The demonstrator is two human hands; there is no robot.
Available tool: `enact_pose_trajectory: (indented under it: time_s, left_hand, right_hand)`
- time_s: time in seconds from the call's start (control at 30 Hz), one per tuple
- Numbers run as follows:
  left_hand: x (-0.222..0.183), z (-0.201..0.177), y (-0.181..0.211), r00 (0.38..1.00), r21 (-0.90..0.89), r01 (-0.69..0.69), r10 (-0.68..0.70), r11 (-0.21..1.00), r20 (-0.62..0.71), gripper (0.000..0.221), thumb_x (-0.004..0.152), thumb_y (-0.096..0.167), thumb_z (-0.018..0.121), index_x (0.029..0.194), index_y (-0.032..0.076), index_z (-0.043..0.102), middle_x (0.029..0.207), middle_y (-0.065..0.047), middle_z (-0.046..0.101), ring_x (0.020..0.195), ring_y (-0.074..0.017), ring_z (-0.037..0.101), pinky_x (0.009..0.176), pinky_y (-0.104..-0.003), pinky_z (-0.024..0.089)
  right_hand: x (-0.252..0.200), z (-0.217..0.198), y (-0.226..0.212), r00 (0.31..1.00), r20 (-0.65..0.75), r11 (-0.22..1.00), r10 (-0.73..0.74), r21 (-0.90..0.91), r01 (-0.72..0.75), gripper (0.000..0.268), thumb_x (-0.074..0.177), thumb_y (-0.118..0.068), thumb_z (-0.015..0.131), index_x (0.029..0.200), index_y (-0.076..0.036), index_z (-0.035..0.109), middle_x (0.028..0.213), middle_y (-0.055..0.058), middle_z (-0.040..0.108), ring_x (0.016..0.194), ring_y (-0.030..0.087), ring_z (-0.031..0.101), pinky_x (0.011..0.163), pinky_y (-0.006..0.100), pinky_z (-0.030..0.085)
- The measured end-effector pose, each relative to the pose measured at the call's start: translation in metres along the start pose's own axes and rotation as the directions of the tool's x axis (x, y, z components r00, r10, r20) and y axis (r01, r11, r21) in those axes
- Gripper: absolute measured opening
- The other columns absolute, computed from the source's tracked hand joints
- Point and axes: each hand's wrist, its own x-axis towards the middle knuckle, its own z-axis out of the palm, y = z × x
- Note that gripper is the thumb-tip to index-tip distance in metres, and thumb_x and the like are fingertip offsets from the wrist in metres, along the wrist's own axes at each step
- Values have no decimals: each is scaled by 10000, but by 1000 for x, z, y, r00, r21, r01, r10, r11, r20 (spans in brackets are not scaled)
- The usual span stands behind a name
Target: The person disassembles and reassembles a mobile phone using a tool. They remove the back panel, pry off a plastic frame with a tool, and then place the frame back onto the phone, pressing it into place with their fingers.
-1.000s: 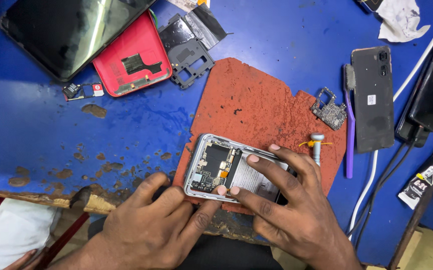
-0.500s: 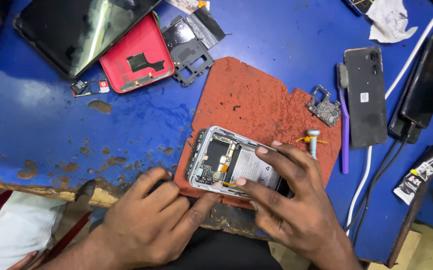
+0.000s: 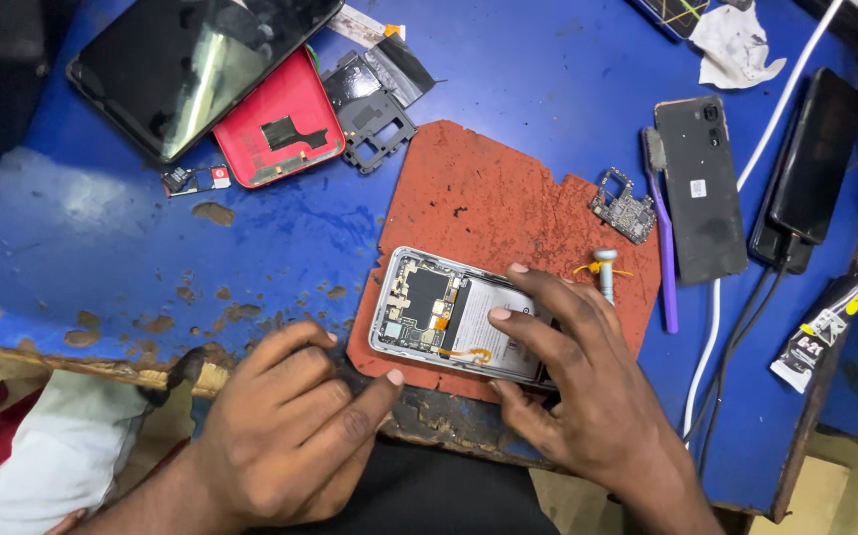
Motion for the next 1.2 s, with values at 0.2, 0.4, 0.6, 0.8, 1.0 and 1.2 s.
enact_pose_trajectory:
  time_s: [0.2, 0.4, 0.6, 0.8, 1.0, 1.2]
  left_hand:
    - [11, -10, -2, 997, 65, 75, -74, 995, -17, 390, 704, -5, 749, 1089, -61, 718, 756, -49, 568, 725, -237, 563, 844, -466, 531]
    - [34, -17, -6, 976, 52, 218, -217, 974, -30, 361, 835, -7, 723, 1185, -51, 650, 1004, -142, 645, 916, -327, 619, 897, -464, 518]
    - [67, -32, -41, 976, 375, 160, -202, 913, 76, 430, 859, 5, 701, 1278, -56, 630, 1244, -187, 644, 1124, -346, 580, 1025, -466, 460]
    - [95, -24, -67, 964, 657, 43, -204, 752, 170, 695, 838, 349, 756, 1336, -106, 591, 1127, -197, 621, 1139, -352, 544, 1109, -533, 370]
    - [93, -16, -74, 952, 656, 113, -271, 746, 144, 718, 846, 204, 741, 1451, -100, 500, 1121, -205, 578, 1182, -363, 494, 1059, -560, 320]
    - [97, -11, -84, 929, 362, 298, -356, 883, 105, 808, 675, 73, 797, 1402, 31, 447, 1245, -202, 473, 1217, -392, 406, 1016, -582, 253]
  right_hand:
    - [-2, 0, 0, 999, -23, 999, -45, 4, 46, 774, 741, -148, 856, 1400, -168, 451, 1480, 144, 477, 1376, 375, 509, 1134, 565, 421]
    - [-14, -1, 8, 994, -99, 991, -41, 125, 53, 812, 752, -135, 870, 1428, -160, 421, 1517, 189, 449, 1404, 375, 508, 1142, 509, 472]
    - [-19, 8, 13, 983, -181, 975, -16, 216, 55, 844, 734, -106, 873, 1438, -145, 409, 1540, 206, 423, 1433, 385, 486, 1165, 486, 468]
    - [-20, 14, 12, 961, -275, 976, -39, 198, 96, 850, 720, -81, 882, 1428, -142, 415, 1526, 202, 421, 1423, 355, 495, 1175, 465, 472]
    - [-21, 16, 16, 950, -304, 972, -73, 191, 136, 846, 742, -77, 881, 1433, -140, 396, 1530, 199, 412, 1427, 345, 494, 1185, 459, 481]
    - [-21, 19, 16, 952, -294, 978, -80, 161, 131, 860, 737, -100, 886, 1434, -156, 385, 1519, 201, 411, 1426, 346, 485, 1185, 467, 469]
